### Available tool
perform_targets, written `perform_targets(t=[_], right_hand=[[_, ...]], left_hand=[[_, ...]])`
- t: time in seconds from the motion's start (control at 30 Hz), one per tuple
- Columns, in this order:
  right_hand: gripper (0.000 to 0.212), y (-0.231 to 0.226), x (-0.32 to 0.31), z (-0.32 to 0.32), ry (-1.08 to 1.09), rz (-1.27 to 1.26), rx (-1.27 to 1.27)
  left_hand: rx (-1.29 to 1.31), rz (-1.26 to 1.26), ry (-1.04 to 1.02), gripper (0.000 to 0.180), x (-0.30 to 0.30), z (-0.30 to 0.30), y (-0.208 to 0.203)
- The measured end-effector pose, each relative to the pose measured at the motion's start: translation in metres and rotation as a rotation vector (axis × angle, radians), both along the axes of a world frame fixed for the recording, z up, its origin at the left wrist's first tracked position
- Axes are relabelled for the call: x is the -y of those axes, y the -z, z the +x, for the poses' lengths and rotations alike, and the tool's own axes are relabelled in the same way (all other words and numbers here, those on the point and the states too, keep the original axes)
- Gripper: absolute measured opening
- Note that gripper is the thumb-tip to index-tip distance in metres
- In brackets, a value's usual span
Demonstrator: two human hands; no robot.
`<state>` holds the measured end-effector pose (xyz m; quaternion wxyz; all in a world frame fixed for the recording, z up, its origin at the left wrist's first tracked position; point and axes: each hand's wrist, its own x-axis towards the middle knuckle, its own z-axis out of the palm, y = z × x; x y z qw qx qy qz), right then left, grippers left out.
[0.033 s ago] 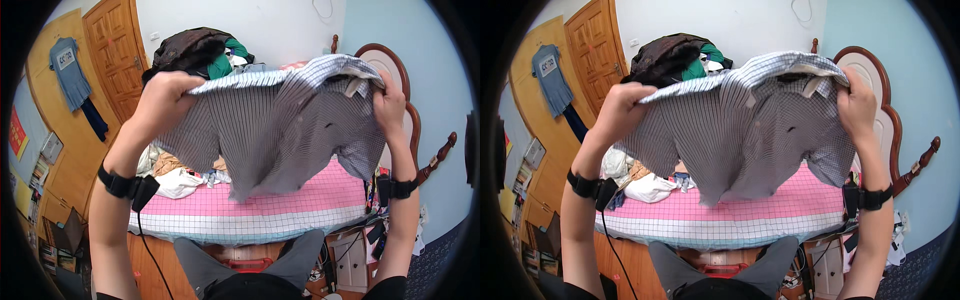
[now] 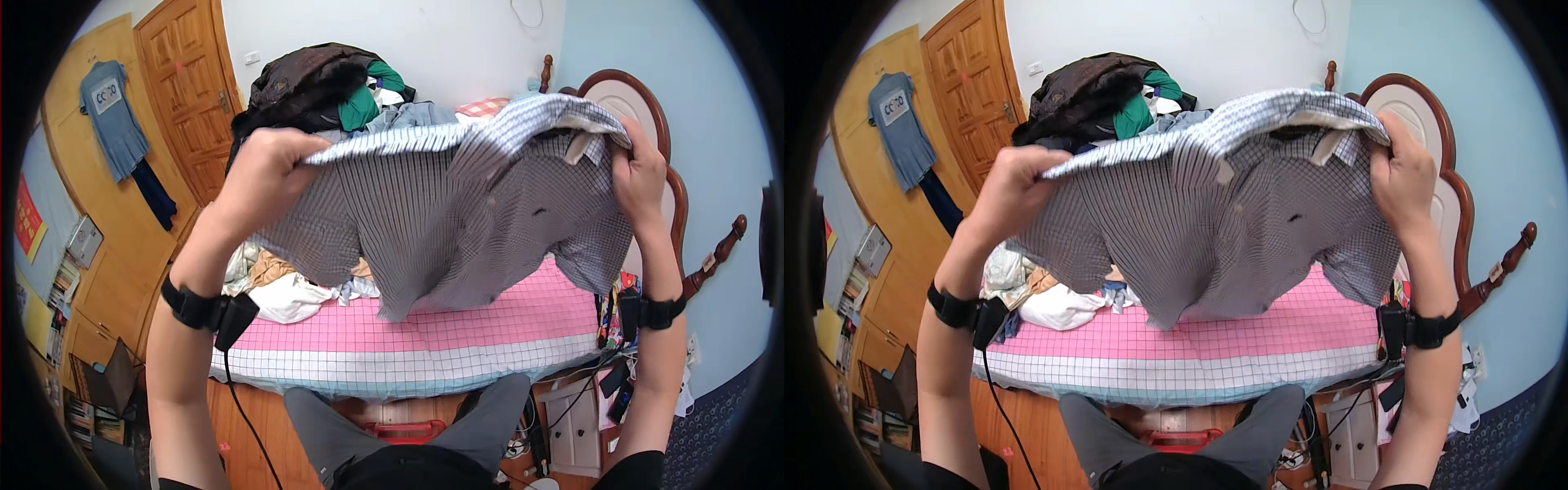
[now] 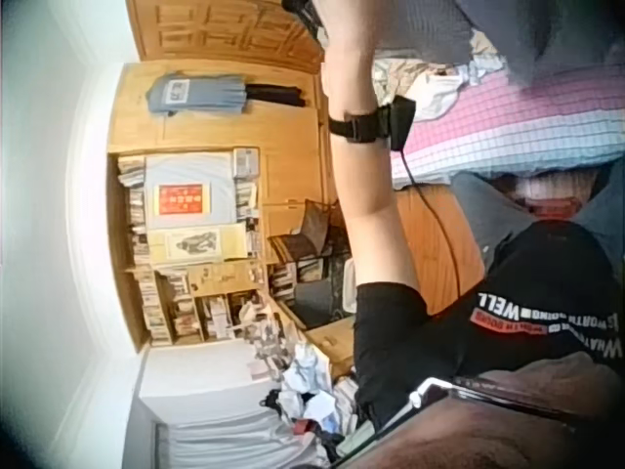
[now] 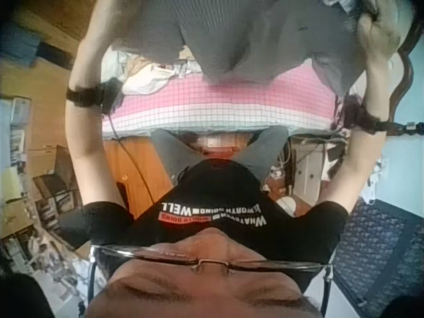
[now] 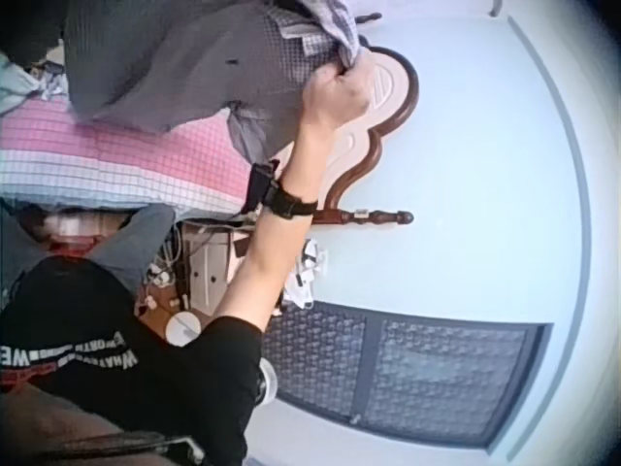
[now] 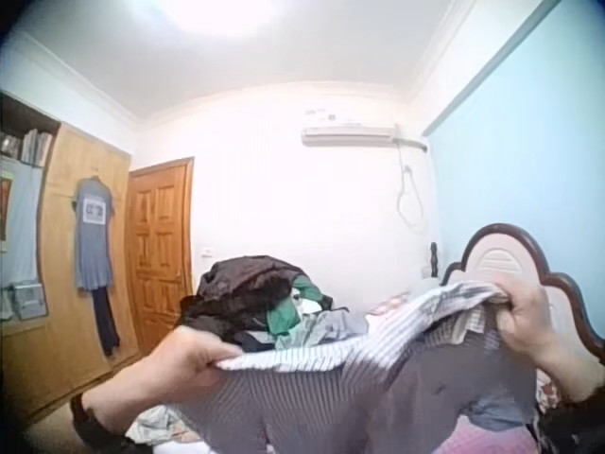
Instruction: Folding a short-sleeved checkered shirt on a bed.
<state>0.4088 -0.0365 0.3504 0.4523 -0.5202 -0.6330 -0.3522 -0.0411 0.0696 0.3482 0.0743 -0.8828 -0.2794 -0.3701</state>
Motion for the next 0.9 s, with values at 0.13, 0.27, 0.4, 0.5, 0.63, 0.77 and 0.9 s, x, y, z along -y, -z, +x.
perform_targets(t=[0.13, 0.27, 0.4, 0.5, 0.63, 0.77, 0.9], right_hand=[[0.034, 0.010, 0.030, -0.001, -0.021, -0.059, 0.064], [0.031, 0.004, 0.042, 0.045, 0.217, -0.063, 0.103], [0.028, -0.012, 0.042, 0.109, 0.564, -0.048, 0.113], [0.031, -0.023, 0.027, 0.155, 0.602, -0.134, -0.137], [0.036, -0.017, -0.039, 0.120, 0.267, -0.114, -0.053], [0.036, 0.030, -0.134, -0.009, -0.026, -0.237, 0.175], [0.015, 0.144, -0.222, -0.143, -0.408, -0.384, 0.095]], left_hand=[[0.015, -0.632, 0.219, 0.017, 0.035, -0.002, 0.040], [-0.046, -0.839, 0.437, 0.016, 0.081, 0.056, 0.074], [0.128, -0.975, 0.699, 0.033, 0.138, 0.159, 0.130], [0.277, -1.083, 0.889, 0.037, 0.175, 0.227, 0.152], [0.405, -1.072, 0.848, 0.036, 0.174, 0.238, 0.179], [0.441, -1.163, 0.542, 0.045, 0.143, 0.190, 0.227], [0.481, -1.159, 0.253, 0.051, 0.127, 0.127, 0.306]])
